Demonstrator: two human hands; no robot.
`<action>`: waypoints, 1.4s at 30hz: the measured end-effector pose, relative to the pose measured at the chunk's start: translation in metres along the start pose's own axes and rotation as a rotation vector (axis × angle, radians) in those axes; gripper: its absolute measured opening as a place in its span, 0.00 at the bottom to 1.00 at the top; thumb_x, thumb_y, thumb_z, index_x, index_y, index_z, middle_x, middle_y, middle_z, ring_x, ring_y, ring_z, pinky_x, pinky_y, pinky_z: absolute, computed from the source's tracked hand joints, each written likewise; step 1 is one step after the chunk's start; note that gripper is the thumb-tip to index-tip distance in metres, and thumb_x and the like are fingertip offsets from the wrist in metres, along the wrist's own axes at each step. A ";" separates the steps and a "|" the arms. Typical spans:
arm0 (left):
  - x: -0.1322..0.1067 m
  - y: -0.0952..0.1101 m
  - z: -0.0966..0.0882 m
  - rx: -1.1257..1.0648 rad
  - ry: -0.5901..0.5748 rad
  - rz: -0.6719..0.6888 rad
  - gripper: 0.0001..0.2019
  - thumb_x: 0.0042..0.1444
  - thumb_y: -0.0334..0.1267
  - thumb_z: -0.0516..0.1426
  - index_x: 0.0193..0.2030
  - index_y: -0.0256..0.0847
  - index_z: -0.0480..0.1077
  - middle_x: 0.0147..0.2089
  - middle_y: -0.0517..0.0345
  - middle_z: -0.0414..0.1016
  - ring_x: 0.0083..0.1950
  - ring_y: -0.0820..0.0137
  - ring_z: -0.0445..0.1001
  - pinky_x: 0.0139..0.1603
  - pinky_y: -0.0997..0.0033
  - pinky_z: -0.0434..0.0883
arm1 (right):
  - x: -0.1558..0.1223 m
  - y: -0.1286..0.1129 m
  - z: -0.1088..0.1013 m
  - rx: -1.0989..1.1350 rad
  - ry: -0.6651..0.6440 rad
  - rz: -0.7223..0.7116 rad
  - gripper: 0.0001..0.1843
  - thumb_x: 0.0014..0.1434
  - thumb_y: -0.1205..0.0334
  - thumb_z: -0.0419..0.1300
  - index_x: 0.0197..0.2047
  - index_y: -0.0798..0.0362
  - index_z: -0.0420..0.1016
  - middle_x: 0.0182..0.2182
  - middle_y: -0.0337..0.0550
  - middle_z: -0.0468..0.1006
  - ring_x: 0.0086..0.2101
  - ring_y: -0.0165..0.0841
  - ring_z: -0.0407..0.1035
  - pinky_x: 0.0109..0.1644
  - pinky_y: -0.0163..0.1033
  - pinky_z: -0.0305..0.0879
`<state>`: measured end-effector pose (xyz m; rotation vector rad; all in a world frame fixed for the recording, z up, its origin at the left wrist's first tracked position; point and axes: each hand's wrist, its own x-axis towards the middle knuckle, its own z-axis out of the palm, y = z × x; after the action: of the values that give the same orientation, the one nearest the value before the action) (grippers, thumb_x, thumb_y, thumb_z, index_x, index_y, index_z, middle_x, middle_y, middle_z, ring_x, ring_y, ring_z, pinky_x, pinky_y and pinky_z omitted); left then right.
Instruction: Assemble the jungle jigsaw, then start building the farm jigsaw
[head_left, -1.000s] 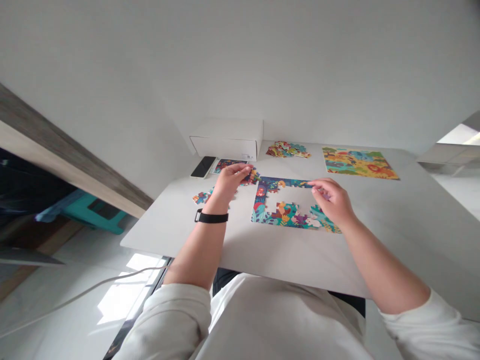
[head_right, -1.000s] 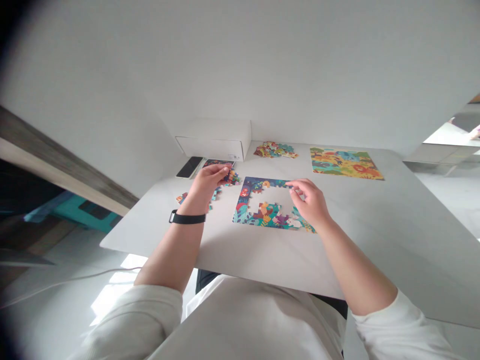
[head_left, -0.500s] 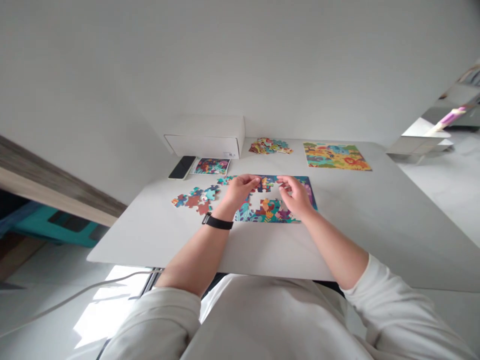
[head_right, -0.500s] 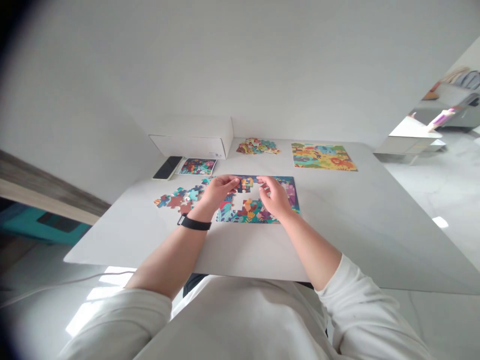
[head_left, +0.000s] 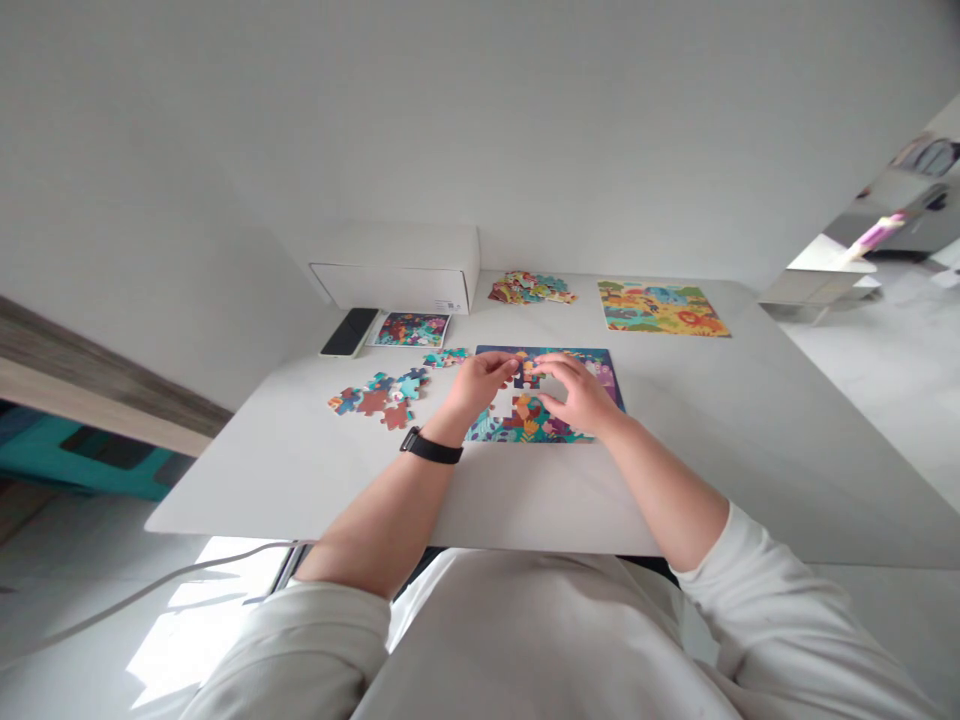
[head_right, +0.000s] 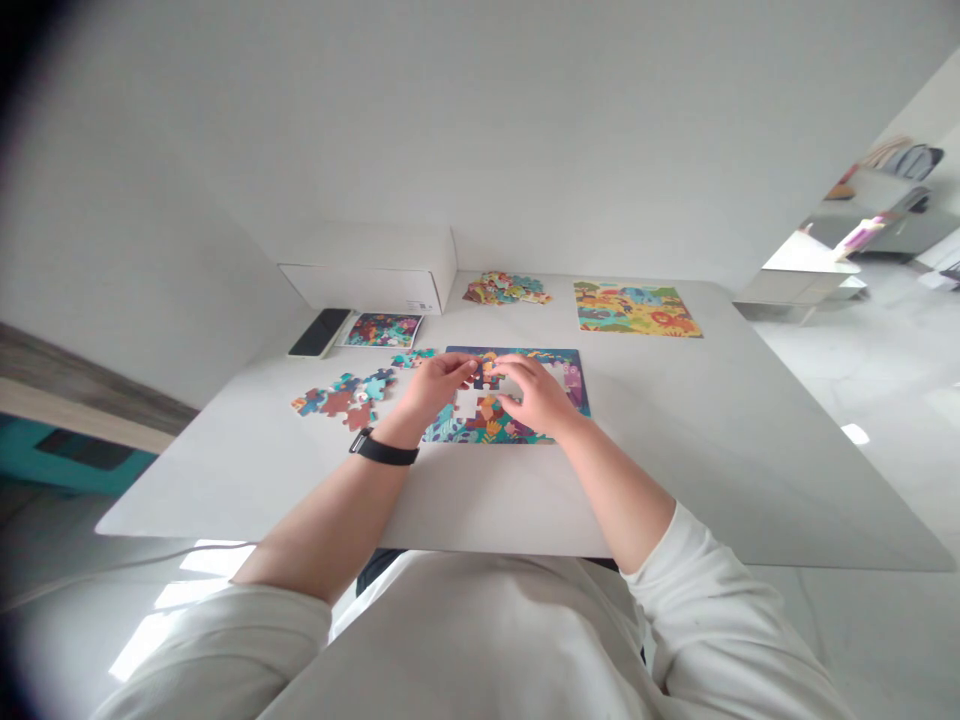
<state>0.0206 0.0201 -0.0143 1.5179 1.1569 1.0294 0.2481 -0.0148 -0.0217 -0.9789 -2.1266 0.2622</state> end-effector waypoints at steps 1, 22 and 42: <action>0.000 0.000 0.000 0.002 -0.005 -0.001 0.21 0.59 0.58 0.65 0.43 0.41 0.83 0.33 0.55 0.79 0.30 0.69 0.72 0.27 0.72 0.69 | 0.000 0.000 0.000 -0.011 0.008 0.000 0.22 0.63 0.68 0.65 0.58 0.42 0.77 0.61 0.49 0.79 0.62 0.47 0.74 0.71 0.58 0.70; 0.017 -0.016 -0.012 -0.098 0.243 0.169 0.19 0.64 0.42 0.62 0.60 0.39 0.72 0.46 0.51 0.81 0.47 0.67 0.79 0.51 0.67 0.74 | 0.006 0.026 -0.044 -0.142 0.310 0.178 0.10 0.67 0.62 0.63 0.52 0.44 0.80 0.61 0.50 0.82 0.63 0.49 0.74 0.68 0.61 0.71; 0.001 -0.027 0.011 0.543 -0.087 0.415 0.21 0.66 0.36 0.60 0.65 0.41 0.74 0.65 0.43 0.79 0.64 0.54 0.78 0.69 0.51 0.73 | 0.016 0.063 -0.004 -0.164 0.033 0.231 0.15 0.63 0.68 0.66 0.51 0.43 0.84 0.55 0.44 0.86 0.56 0.47 0.79 0.66 0.60 0.73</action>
<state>0.0261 0.0221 -0.0428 2.2825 1.1388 0.9399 0.2799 0.0395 -0.0395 -1.3188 -2.0296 0.1845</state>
